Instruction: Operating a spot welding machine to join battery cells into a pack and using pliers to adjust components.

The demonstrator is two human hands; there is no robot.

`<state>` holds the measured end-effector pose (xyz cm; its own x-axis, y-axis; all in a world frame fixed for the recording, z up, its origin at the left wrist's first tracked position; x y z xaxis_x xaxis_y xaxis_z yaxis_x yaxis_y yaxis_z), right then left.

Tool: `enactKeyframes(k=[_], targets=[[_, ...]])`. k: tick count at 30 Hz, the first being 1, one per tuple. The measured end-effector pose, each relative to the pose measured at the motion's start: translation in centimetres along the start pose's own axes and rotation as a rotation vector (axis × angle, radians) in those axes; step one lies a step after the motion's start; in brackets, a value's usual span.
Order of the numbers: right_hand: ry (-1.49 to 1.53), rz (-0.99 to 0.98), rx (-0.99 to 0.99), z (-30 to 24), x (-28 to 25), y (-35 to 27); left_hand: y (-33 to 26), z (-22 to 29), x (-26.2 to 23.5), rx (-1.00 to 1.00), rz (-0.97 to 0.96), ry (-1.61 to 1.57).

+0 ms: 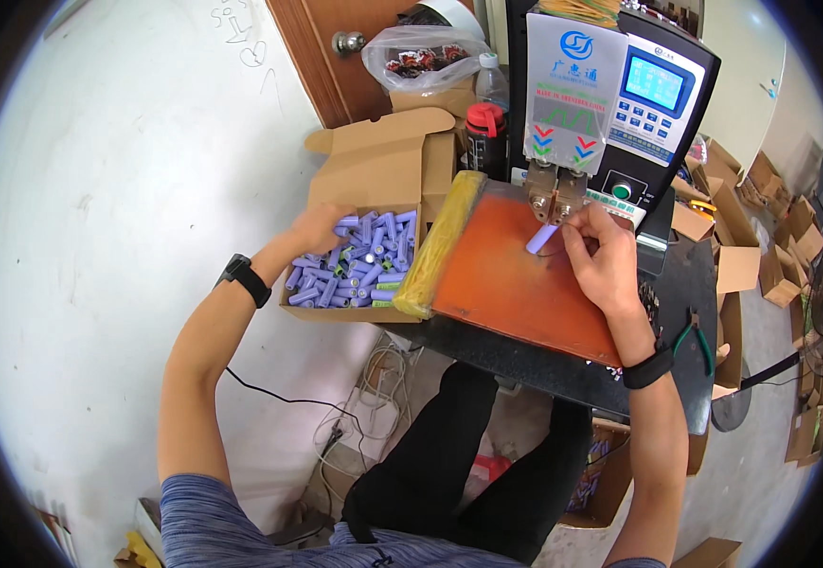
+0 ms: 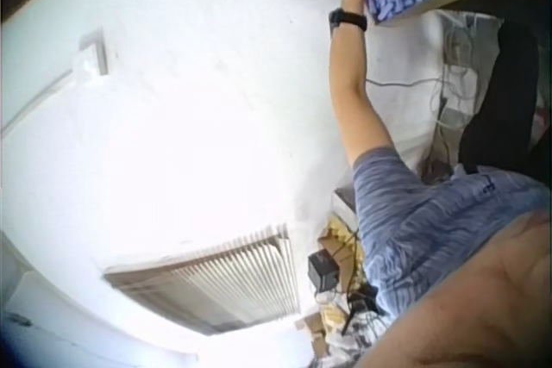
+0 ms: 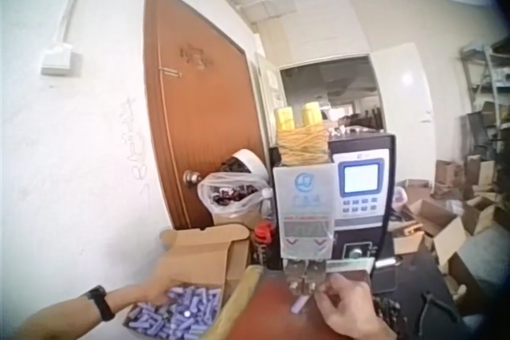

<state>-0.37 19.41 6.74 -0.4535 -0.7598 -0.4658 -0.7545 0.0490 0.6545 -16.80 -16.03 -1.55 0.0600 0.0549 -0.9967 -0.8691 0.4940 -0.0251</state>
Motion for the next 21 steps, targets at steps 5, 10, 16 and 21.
enactKeyframes(k=[5,10,16,21], targets=[[0.018,0.0,0.006,0.1,0.2,0.1,-1.6,3.5,-2.6,0.197,0.079,-0.173],[0.004,-0.007,0.027,0.1,0.4,0.0,-2.9,6.3,-2.3,0.497,0.12,-0.085],[0.002,0.011,0.057,1.0,0.0,-0.1,-2.1,5.9,-0.7,0.42,0.039,-0.004],[-0.004,0.032,0.023,1.2,-0.1,-0.1,-1.3,6.3,-0.2,0.526,0.033,0.156]])
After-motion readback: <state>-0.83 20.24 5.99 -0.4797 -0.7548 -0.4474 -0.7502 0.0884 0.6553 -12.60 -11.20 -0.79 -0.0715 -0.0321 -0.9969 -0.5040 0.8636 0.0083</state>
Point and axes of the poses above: each hand's wrist, its own y-axis towards the middle knuckle, its own x-axis out of the palm, z = x × y, the point moved 10 cm from there along y, towards the middle knuckle, and after that the axes turned 1 degree about -x, right-handed, at the moved point
